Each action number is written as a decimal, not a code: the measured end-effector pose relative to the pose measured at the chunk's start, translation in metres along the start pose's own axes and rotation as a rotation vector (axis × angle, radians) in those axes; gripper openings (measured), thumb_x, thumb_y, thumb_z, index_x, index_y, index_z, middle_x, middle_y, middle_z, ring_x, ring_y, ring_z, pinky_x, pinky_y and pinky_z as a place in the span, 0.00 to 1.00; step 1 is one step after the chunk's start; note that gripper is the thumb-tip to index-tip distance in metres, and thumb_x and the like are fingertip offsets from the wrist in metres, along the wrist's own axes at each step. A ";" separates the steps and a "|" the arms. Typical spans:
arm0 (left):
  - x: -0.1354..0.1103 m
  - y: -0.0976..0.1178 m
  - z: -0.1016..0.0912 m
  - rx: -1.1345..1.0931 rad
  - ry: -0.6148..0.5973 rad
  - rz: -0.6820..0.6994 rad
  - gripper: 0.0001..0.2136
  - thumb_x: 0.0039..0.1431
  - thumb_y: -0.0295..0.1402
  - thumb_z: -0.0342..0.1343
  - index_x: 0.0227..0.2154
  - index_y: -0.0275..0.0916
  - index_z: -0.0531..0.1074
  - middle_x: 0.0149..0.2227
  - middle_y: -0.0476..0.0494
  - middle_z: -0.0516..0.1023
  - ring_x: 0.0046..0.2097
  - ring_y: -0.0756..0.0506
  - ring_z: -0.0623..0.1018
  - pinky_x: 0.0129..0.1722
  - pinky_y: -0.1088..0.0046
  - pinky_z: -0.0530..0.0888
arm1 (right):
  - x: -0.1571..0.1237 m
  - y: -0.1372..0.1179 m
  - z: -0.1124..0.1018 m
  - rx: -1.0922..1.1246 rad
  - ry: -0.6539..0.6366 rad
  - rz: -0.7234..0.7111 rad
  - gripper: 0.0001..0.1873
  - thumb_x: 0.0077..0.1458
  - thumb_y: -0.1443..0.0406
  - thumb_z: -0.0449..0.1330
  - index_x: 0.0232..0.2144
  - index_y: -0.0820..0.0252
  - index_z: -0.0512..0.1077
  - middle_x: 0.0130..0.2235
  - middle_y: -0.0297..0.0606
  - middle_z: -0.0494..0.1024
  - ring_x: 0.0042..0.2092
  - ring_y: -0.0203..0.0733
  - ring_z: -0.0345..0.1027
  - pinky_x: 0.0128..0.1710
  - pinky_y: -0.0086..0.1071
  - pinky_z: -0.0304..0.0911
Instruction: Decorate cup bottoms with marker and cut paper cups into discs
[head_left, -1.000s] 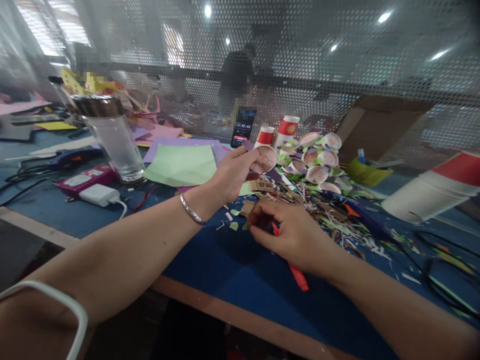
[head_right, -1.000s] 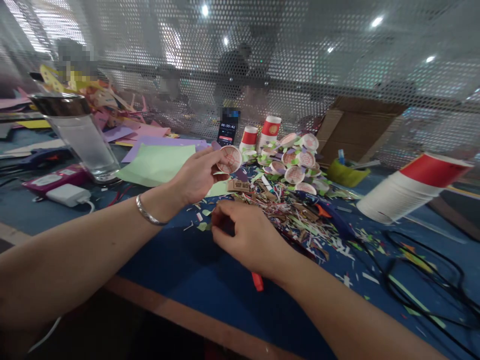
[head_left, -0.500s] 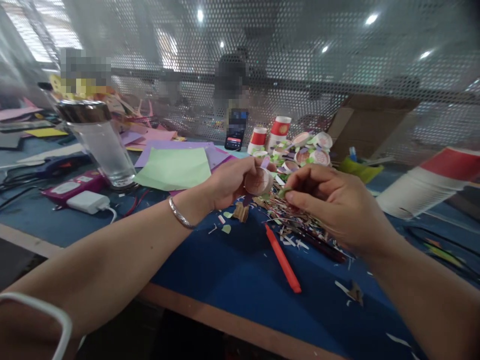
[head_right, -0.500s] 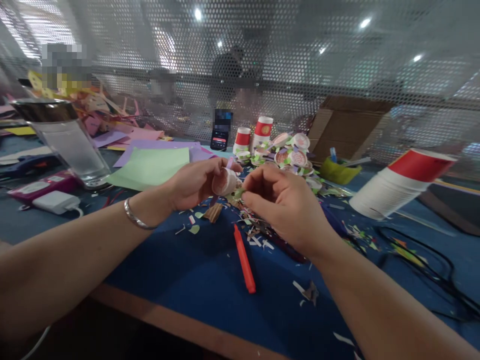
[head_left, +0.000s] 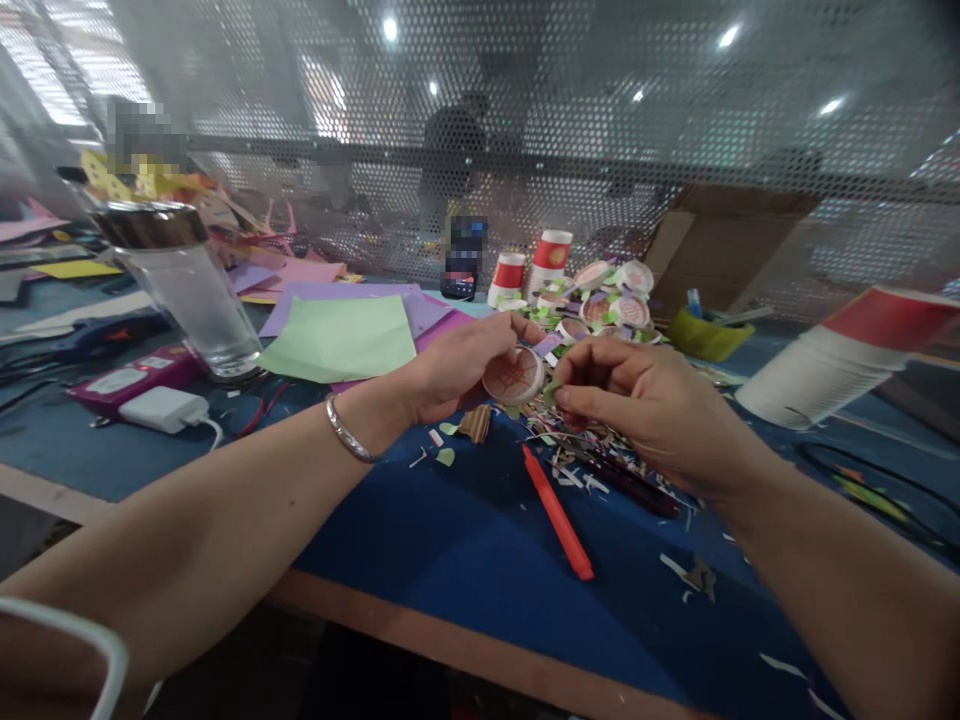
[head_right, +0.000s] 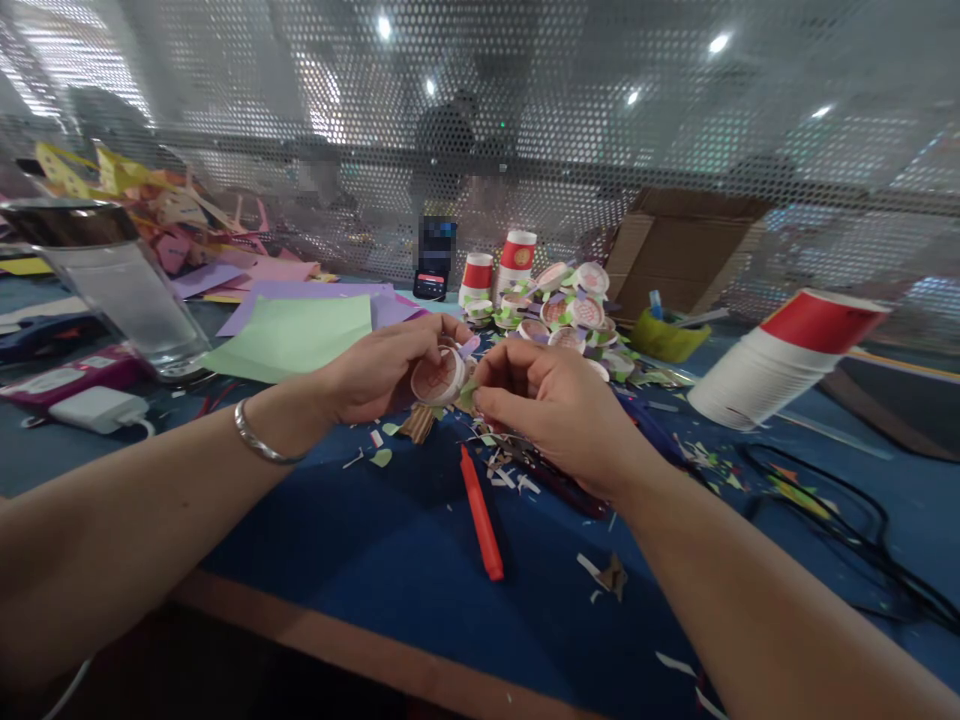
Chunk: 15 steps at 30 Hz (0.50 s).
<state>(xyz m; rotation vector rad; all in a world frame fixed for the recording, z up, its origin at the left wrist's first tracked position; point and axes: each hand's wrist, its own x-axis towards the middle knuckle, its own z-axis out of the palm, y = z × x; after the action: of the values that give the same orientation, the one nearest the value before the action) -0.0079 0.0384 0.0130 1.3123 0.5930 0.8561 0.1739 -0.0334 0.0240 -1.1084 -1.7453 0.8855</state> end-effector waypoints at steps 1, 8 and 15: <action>0.000 0.000 0.000 -0.004 -0.004 0.004 0.09 0.51 0.22 0.50 0.33 0.38 0.72 0.26 0.50 0.70 0.25 0.53 0.70 0.25 0.77 0.66 | 0.000 0.000 -0.001 -0.017 -0.003 -0.001 0.03 0.52 0.68 0.65 0.29 0.59 0.73 0.24 0.29 0.72 0.26 0.33 0.63 0.26 0.28 0.58; 0.001 0.003 0.001 -0.039 0.018 -0.043 0.08 0.56 0.22 0.48 0.33 0.37 0.71 0.24 0.51 0.70 0.23 0.53 0.70 0.24 0.77 0.65 | 0.000 0.000 -0.001 -0.106 -0.011 -0.026 0.03 0.51 0.69 0.64 0.28 0.58 0.73 0.25 0.30 0.72 0.26 0.33 0.62 0.25 0.28 0.58; 0.000 0.006 0.003 -0.064 0.049 -0.070 0.11 0.55 0.19 0.46 0.32 0.36 0.71 0.23 0.50 0.72 0.22 0.53 0.71 0.25 0.77 0.67 | 0.000 -0.001 0.001 0.030 -0.016 0.057 0.05 0.49 0.69 0.65 0.28 0.58 0.71 0.25 0.31 0.74 0.26 0.34 0.69 0.24 0.27 0.65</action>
<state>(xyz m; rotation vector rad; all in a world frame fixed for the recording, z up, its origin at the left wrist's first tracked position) -0.0067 0.0375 0.0193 1.2089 0.6412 0.8447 0.1722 -0.0344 0.0245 -1.1388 -1.7150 0.9547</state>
